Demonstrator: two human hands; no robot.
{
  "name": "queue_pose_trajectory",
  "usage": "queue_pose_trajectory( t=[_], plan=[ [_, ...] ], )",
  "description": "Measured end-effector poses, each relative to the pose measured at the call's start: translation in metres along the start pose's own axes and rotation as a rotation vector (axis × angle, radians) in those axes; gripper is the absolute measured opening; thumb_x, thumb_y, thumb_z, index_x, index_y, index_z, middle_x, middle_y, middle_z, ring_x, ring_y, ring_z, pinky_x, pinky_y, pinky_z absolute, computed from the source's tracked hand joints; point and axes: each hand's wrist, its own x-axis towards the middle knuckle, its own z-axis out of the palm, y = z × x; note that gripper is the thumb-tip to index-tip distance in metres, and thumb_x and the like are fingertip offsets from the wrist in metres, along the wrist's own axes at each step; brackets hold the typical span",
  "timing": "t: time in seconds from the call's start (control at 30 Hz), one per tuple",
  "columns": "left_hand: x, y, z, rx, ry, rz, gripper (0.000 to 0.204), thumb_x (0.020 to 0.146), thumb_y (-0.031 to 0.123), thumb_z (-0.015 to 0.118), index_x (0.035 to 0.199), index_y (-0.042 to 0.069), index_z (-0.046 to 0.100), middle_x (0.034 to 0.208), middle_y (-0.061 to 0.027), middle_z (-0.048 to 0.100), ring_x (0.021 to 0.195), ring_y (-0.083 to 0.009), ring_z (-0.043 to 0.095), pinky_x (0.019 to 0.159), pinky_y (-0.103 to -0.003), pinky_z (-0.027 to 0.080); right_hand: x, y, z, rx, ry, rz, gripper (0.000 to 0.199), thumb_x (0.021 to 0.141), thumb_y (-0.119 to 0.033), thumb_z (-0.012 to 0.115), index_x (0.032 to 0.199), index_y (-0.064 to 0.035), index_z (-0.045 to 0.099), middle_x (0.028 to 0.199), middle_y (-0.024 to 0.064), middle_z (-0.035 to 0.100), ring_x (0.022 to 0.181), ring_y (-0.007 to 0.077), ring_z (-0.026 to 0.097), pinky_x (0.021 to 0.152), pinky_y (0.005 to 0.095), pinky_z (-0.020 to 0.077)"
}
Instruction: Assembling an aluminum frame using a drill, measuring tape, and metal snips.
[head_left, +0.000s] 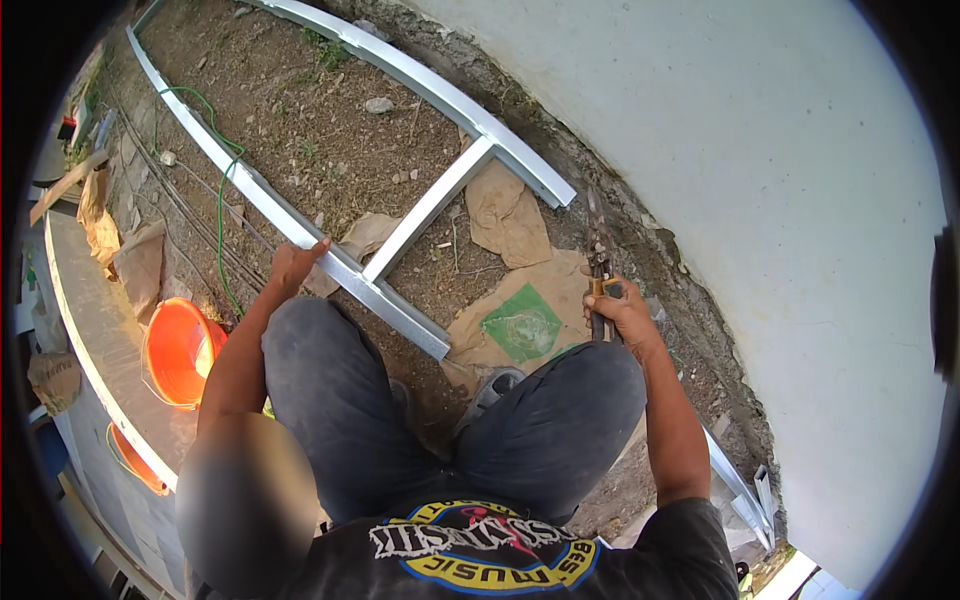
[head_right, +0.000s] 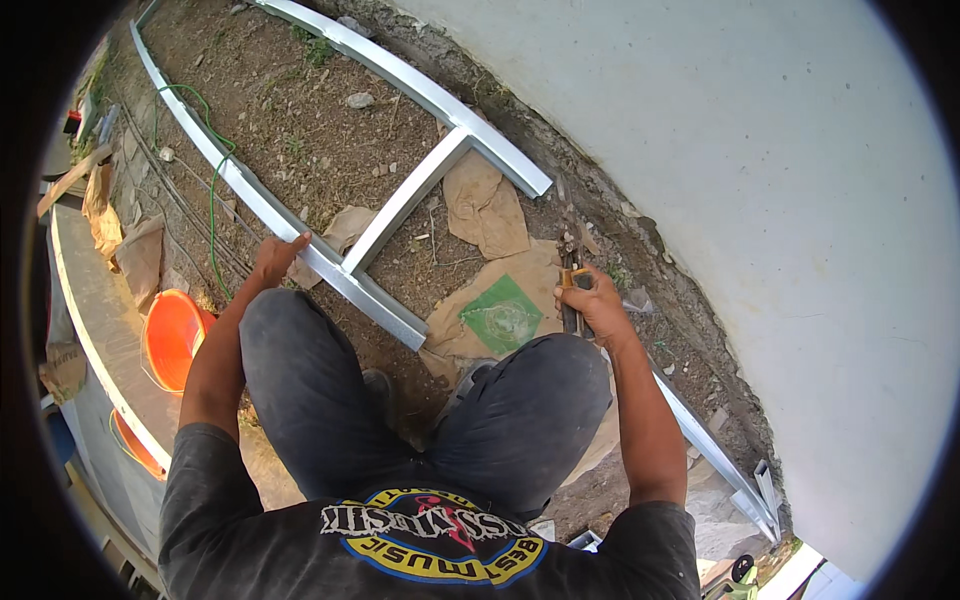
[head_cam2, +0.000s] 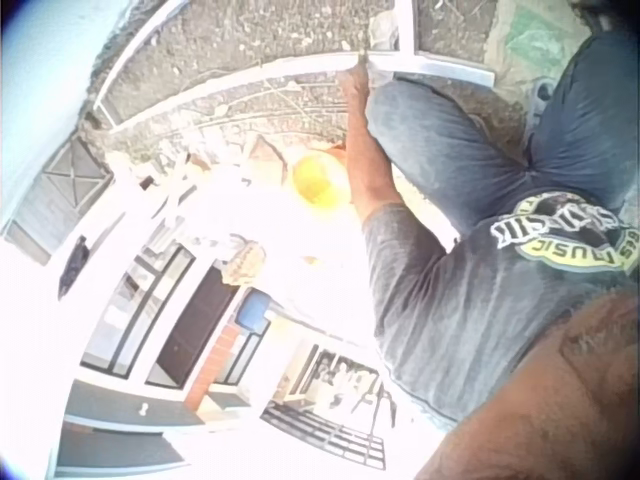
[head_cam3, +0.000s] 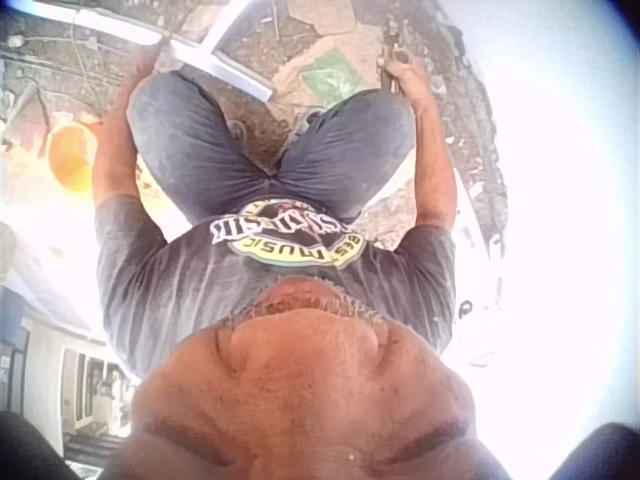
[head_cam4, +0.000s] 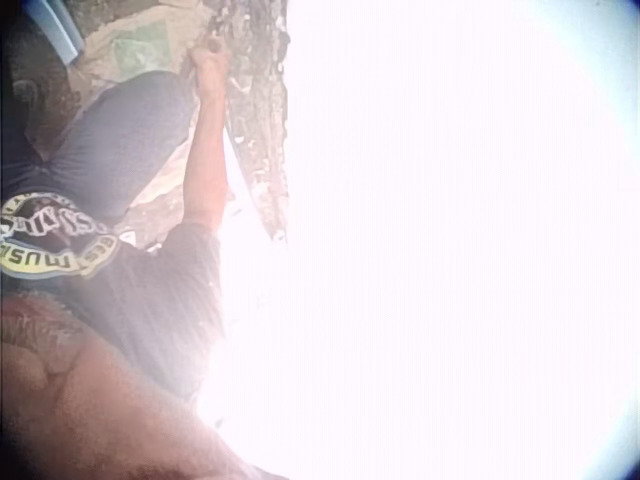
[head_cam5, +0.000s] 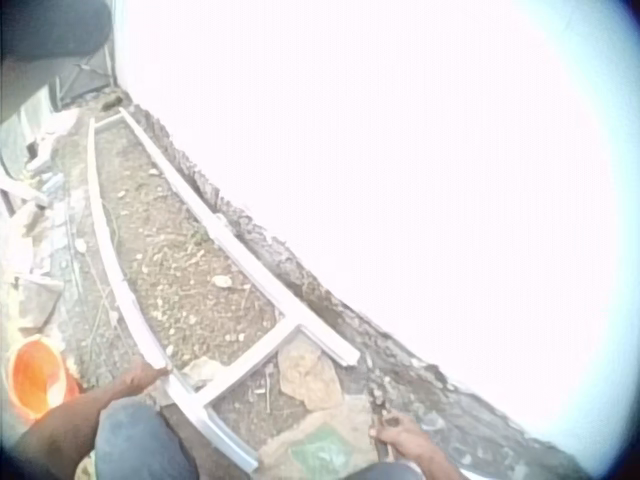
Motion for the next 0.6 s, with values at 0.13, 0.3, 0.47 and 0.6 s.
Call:
queue_pose_trajectory(
  t=[0.13, 0.3, 0.47, 0.6],
  plan=[
    [-0.013, 0.061, -0.011, 0.503, -0.013, 0.151, 0.045, 0.085, 0.039, 0.077, 0.084, -0.006, 0.072, 0.064, -0.0088, 0.063, 0.057, -0.0169, 0.054, 0.053, -0.037, 0.043, 0.010, -0.043, 0.019, 0.111, -0.136, -0.028, 0.056, 0.089, -0.009, 0.072, 0.141, -0.0020, 0.052, 0.083, 0.0064, 0.063, 0.071, 0.0144, 0.063, 0.060, 0.0310, 0.0553],
    [-0.073, 0.185, 0.023, 0.066, -0.272, 0.467, 0.042, 0.088, 0.040, 0.077, 0.081, -0.001, 0.067, 0.066, -0.0017, 0.056, 0.062, -0.0112, 0.049, 0.055, -0.033, 0.040, 0.008, -0.107, 0.064, -0.030, -0.194, -0.078, 0.050, 0.087, -0.010, 0.075, 0.131, -0.0022, 0.053, 0.079, 0.0050, 0.062, 0.063, 0.0136, 0.062, 0.057, 0.0293, 0.0536],
    [-0.141, 0.242, 0.071, -0.108, -0.599, 0.643, 0.032, 0.085, 0.031, 0.082, 0.090, 0.004, 0.066, 0.068, 0.0045, 0.055, 0.062, -0.0060, 0.046, 0.055, -0.026, 0.036, -0.019, -0.140, 0.102, 0.058, -0.288, -0.143, 0.053, 0.087, -0.004, 0.074, 0.134, -0.0045, 0.049, 0.083, 0.0052, 0.061, 0.063, 0.0128, 0.061, 0.051, 0.0296, 0.0519],
    [-0.150, 0.238, 0.093, -0.136, -0.450, 0.720, 0.031, 0.085, 0.028, 0.083, 0.088, 0.004, 0.063, 0.066, 0.0022, 0.054, 0.063, -0.0057, 0.046, 0.055, -0.027, 0.038, -0.030, -0.141, 0.111, 0.102, -0.319, -0.122, 0.055, 0.086, -0.004, 0.076, 0.134, -0.0045, 0.049, 0.084, 0.0051, 0.060, 0.063, 0.0142, 0.063, 0.051, 0.0303, 0.0522]
  ],
)
